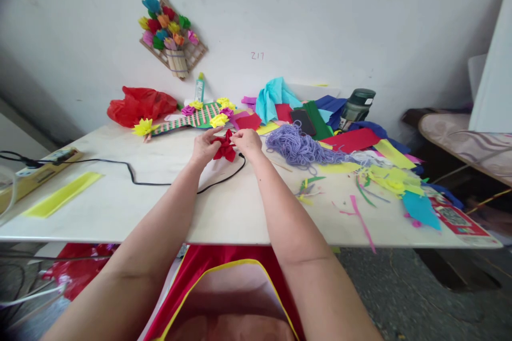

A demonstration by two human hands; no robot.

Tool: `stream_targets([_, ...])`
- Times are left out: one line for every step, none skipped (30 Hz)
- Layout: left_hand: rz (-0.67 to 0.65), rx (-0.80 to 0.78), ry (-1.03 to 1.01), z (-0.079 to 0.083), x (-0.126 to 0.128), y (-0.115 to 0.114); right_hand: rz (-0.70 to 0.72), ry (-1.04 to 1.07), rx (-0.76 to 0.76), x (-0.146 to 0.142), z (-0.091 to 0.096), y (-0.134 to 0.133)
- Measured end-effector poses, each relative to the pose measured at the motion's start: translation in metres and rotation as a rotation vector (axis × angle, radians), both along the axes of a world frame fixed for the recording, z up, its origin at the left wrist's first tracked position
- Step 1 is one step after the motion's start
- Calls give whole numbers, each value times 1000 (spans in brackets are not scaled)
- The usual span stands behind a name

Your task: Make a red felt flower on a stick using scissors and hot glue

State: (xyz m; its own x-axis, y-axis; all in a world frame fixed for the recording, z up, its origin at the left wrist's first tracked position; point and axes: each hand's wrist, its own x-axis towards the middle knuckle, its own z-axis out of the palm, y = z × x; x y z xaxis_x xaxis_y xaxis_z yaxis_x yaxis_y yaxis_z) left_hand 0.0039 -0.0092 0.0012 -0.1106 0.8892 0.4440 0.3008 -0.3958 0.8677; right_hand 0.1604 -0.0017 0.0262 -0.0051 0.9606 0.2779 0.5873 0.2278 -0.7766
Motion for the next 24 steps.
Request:
stream_targets([0,10,4,-1,0,1,-5,-1,-6,0,0,0])
stream_targets([1,19,7,-2,0,1,-9,-1,-13,0,0,0])
stream_targets([-1,27,12,-3,0,2,-13,-2,-17,0,0,0])
stream_targets([-2,35,16,-3,0,2,-17,-3,-20,1,-1,1])
stream_targets([-4,43,20,-4,0,3,-22,-4,-22,1,-1,1])
stream_targets([-7,50,22,-5,0,3,-27,-4,-24,1,-1,1])
stream_targets([-12,57,25,-6,1,4,-34,-4,-26,1,0,1])
stream_targets([-18,64,27,-6,1,4,-40,-5,-29,1,0,0])
stream_targets([-24,71,32,-7,1,5,-46,-7,-35,1,0,0])
stream_targets([-30,77,39,-8,2,6,-51,-8,-42,1,1,-1])
stream_targets([-33,82,48,-8,2,6,-56,-8,-48,1,2,-1])
stream_targets([-33,85,57,-8,2,6,-60,-6,-51,1,2,-2])
stream_targets([-32,86,61,-8,2,6,-62,-2,-54,1,3,-3])
stream_targets([-35,84,57,-7,3,5,-63,5,-56,1,3,-3])
stream_targets([-44,78,42,-6,3,4,-64,16,-57,1,3,-3])
stream_targets([-57,70,19,-5,3,2,-64,30,-57,1,3,-3])
stream_targets([-80,59,-13,-3,4,0,-63,44,-55,0,2,-3])
stream_targets([-97,46,-43,-2,4,-1,-61,58,-50,-1,2,-3])
stream_targets([-102,29,-66,0,5,-3,-58,72,-42,-1,1,-3])
stream_targets([-104,15,-91,1,5,-4,-53,84,-34,-2,1,-3])
stream_targets([-108,0,-115,1,5,-5,-45,93,-29,-3,0,-3])
stream_targets([-110,-12,-135,2,5,-5,-35,100,-27,-4,0,-3])
stream_targets([-114,-22,-152,2,5,-4,-22,105,-25,-5,0,-3])
stream_targets([-117,-30,-165,1,5,-4,-10,109,-21,-5,0,-3])
